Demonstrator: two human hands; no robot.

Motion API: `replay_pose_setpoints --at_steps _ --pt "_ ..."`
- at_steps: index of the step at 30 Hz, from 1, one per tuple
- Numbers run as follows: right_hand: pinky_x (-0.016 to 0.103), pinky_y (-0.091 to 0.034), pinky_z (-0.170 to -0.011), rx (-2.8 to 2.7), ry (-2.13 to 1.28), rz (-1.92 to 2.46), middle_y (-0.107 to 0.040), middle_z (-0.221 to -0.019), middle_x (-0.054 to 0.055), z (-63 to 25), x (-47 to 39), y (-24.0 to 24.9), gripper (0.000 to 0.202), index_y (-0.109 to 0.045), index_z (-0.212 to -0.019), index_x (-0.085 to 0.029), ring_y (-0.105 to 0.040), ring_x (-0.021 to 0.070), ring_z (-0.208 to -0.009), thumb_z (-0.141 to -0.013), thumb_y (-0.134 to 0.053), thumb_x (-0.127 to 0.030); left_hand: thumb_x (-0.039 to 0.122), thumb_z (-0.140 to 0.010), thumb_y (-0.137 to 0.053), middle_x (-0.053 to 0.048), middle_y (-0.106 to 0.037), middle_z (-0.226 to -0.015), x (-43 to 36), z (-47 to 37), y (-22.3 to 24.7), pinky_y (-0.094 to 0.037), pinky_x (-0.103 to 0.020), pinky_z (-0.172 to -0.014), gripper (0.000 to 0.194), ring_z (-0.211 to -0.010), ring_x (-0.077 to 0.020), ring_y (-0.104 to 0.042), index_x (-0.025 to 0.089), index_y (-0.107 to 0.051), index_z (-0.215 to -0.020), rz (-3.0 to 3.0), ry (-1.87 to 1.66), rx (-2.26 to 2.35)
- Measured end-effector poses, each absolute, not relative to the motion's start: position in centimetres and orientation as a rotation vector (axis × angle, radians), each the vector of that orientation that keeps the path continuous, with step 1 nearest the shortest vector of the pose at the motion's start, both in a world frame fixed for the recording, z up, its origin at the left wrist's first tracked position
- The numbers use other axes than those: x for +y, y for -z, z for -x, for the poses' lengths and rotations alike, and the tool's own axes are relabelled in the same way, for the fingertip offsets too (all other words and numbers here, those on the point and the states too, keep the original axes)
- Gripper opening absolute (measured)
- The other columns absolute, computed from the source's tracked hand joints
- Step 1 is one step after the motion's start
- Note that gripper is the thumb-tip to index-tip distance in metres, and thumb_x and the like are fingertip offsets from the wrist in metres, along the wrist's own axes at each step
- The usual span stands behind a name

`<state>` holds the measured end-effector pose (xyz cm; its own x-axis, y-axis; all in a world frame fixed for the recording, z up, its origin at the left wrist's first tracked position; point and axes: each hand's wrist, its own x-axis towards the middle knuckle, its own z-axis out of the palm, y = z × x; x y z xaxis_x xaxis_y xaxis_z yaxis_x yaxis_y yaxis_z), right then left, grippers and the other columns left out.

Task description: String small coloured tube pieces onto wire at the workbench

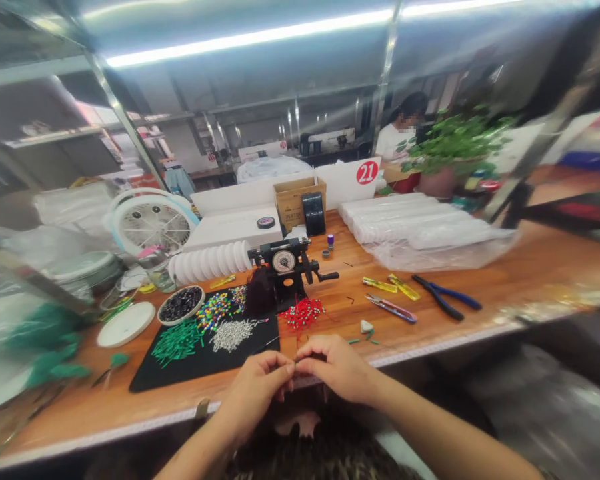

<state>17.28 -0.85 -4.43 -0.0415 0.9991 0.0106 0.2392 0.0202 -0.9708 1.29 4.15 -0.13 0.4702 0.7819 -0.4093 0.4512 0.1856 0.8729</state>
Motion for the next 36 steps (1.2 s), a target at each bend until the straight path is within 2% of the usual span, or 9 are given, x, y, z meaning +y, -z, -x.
replay_pose_setpoints --at_steps 6,10,15,19,23,26,30,36 --pt "0.017 -0.038 -0.068 -1.424 -1.030 1.379 -0.062 -0.075 -0.001 -17.1 -0.8 4.5 0.017 -0.064 -0.075 -0.015 -0.053 0.0060 -0.071 -0.081 -0.051 -0.024 0.028 -0.065 -0.066 -0.001 -0.056 -0.057 3.8 -1.2 0.8 -0.032 -0.022 -0.052 0.018 -0.050 -0.0088 -0.043 0.013 -0.056 -0.062 -1.208 -0.346 1.101" --pt "0.017 -0.037 -0.068 -1.458 -1.012 1.369 -0.059 -0.075 -0.002 -17.3 -0.9 4.6 0.016 -0.060 -0.074 -0.015 -0.050 0.0054 -0.071 -0.082 -0.048 -0.023 0.028 -0.065 -0.071 -0.001 -0.057 -0.062 3.7 -1.2 1.0 -0.035 -0.020 -0.054 0.022 -0.053 -0.0079 -0.045 0.011 -0.057 -0.067 -1.071 -0.343 1.009" --pt "0.016 -0.035 -0.068 -1.496 -0.979 1.344 -0.056 -0.074 -0.002 -17.5 -0.8 4.5 0.016 -0.058 -0.072 -0.015 -0.048 0.0047 -0.071 -0.082 -0.047 -0.020 0.037 -0.066 -0.072 0.000 -0.056 -0.058 3.8 -1.3 1.3 -0.032 -0.019 -0.050 0.031 -0.049 -0.0063 -0.042 0.011 -0.054 -0.066 -1.190 -0.342 1.055" --pt "0.015 -0.034 -0.067 -1.497 -1.035 1.361 -0.056 -0.073 -0.002 -17.6 -0.7 4.6 0.012 -0.057 -0.072 -0.015 -0.047 0.0044 -0.071 -0.080 -0.049 -0.019 0.036 -0.065 -0.071 0.001 -0.056 -0.056 3.9 -1.4 1.4 -0.032 -0.019 -0.048 0.030 -0.046 -0.0058 -0.042 0.012 -0.053 -0.067 -1.273 -0.313 1.075" --pt "0.016 -0.033 -0.068 -1.562 -0.985 1.390 -0.056 -0.075 -0.002 -17.4 -0.8 4.7 0.011 -0.055 -0.073 -0.015 -0.046 0.0050 -0.073 -0.081 -0.048 -0.018 0.038 -0.070 -0.062 0.000 -0.059 -0.058 3.9 -1.4 1.3 -0.031 -0.020 -0.045 0.027 -0.041 -0.0054 -0.041 0.014 -0.051 -0.069 -1.357 -0.253 1.073" --pt "0.017 -0.033 -0.069 -1.606 -0.940 1.404 -0.056 -0.077 -0.001 -17.4 -0.9 4.8 0.013 -0.054 -0.074 -0.016 -0.047 0.0055 -0.074 -0.083 -0.045 -0.019 0.037 -0.072 -0.059 -0.002 -0.062 -0.059 3.9 -1.5 1.2 -0.033 -0.020 -0.045 0.025 -0.040 -0.0062 -0.046 0.012 -0.053 -0.073 -1.430 -0.218 1.087" --pt "0.018 -0.033 -0.068 -1.614 -0.907 1.436 -0.057 -0.079 -0.001 -17.4 -1.2 4.9 0.014 -0.052 -0.076 -0.017 -0.048 0.0057 -0.074 -0.085 -0.042 -0.021 0.034 -0.068 -0.064 0.000 -0.061 -0.054 4.0 -1.8 1.4 -0.040 -0.021 -0.049 0.026 -0.045 -0.0099 -0.054 0.013 -0.051 -0.076 -1.322 -0.260 1.085" --pt "0.019 -0.033 -0.068 -1.683 -0.805 1.520 -0.057 -0.081 0.000 -17.7 -1.7 4.5 0.016 -0.053 -0.076 -0.017 -0.047 0.0065 -0.074 -0.085 -0.040 -0.020 0.027 -0.067 -0.069 -0.004 -0.066 -0.074 4.3 -2.1 1.8 -0.047 -0.022 -0.058 0.027 -0.058 -0.0112 -0.062 0.010 -0.056 -0.084 -1.177 -0.327 0.993"
